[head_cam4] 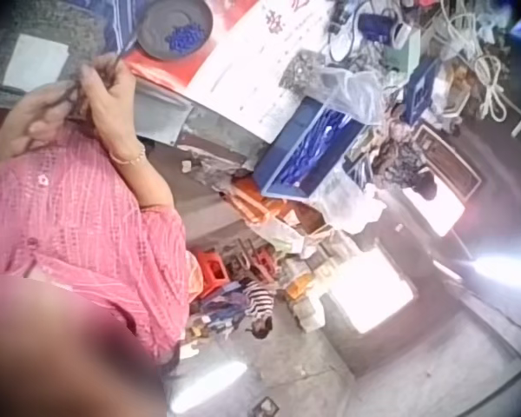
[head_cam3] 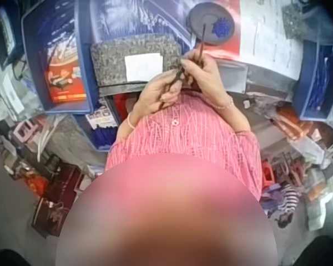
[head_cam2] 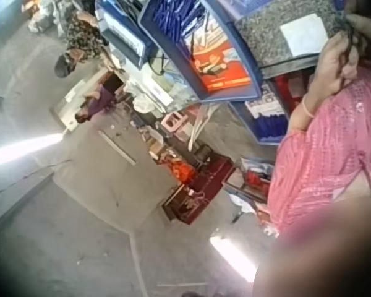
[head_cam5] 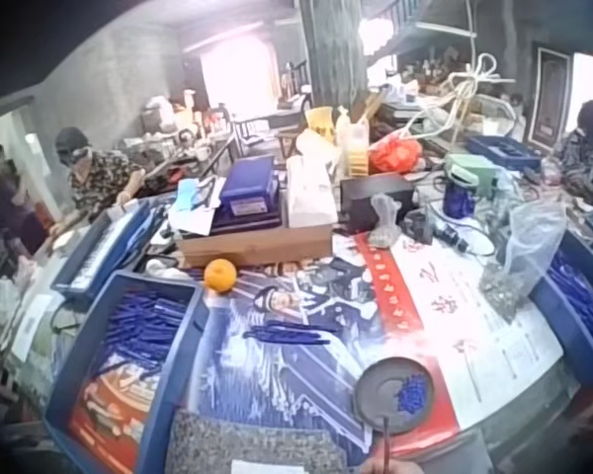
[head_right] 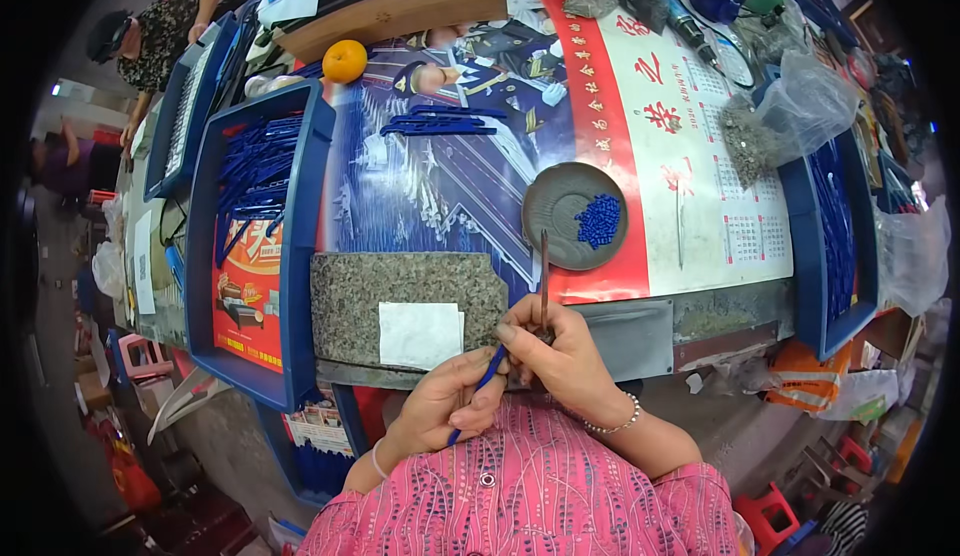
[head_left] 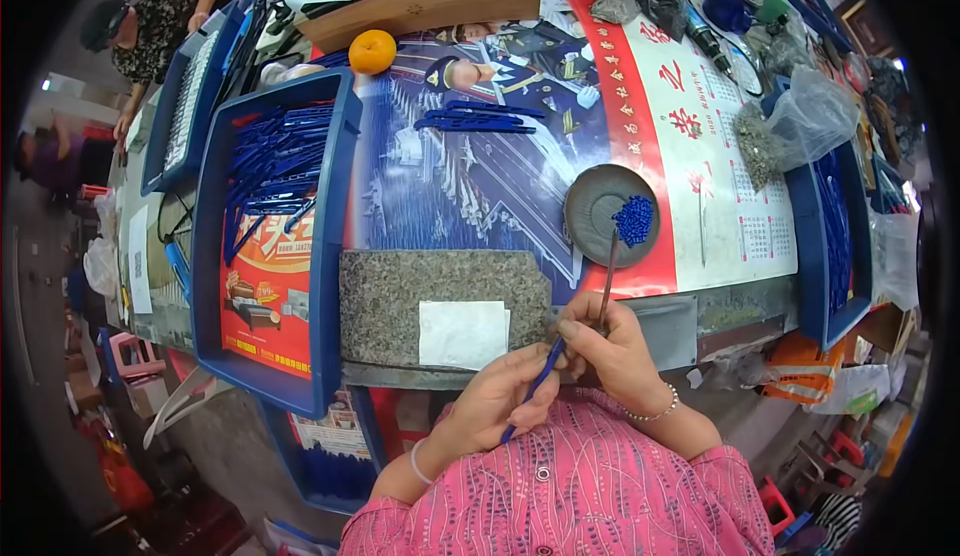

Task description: The person is manually assembling blue pen components by inserting barrels into clips and organizing them on paper slips.

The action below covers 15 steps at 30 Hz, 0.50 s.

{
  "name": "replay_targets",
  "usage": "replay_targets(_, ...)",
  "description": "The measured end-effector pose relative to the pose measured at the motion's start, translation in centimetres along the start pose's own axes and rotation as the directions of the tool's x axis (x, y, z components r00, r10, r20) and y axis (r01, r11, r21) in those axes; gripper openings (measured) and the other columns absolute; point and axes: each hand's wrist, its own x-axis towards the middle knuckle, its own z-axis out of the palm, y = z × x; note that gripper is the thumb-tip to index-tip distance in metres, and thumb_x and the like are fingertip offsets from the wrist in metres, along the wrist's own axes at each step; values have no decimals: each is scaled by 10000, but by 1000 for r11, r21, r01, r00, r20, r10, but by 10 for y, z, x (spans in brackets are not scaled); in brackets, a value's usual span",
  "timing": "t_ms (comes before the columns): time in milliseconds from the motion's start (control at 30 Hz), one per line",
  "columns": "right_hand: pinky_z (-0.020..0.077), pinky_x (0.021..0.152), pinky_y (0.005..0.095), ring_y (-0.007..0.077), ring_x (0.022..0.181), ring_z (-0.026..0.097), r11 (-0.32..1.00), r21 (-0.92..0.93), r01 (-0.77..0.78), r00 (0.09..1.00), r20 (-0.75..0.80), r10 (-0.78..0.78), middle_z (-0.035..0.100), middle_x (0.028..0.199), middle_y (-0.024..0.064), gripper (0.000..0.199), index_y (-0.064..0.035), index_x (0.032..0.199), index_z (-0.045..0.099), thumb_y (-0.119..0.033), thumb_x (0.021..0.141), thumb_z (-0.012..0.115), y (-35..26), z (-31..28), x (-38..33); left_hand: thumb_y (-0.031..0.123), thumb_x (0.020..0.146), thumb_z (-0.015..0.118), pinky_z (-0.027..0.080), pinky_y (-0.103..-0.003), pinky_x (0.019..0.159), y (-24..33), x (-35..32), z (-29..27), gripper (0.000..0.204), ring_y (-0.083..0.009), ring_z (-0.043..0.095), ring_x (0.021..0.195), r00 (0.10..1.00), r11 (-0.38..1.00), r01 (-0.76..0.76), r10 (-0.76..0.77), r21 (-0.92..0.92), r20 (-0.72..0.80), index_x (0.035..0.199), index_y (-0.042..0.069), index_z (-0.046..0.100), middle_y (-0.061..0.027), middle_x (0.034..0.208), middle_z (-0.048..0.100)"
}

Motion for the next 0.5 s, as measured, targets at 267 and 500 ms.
replay_targets(267,401,489,179,40,556,493,1000,-12,-7,1000,23,7,559,719,12,136,-11,905,528,-144,899,552,2,0,1,129,958,404,377,-191,450,-5,-7,16,151,-81,472,486,935,834,-194,316,516,-159,1024,14,477,-64,716,562)
replay_targets(500,403,499,181,44,561,488,998,59,-17,1000,20,16,554,744,17,136,-3,904,531,-137,897,552,3,-8,-7,52,936,430,425,-184,482,-8,-6,21,123,-84,538,543,942,759,-167,311,629,-125,1041,-2,464,-78,770,595)
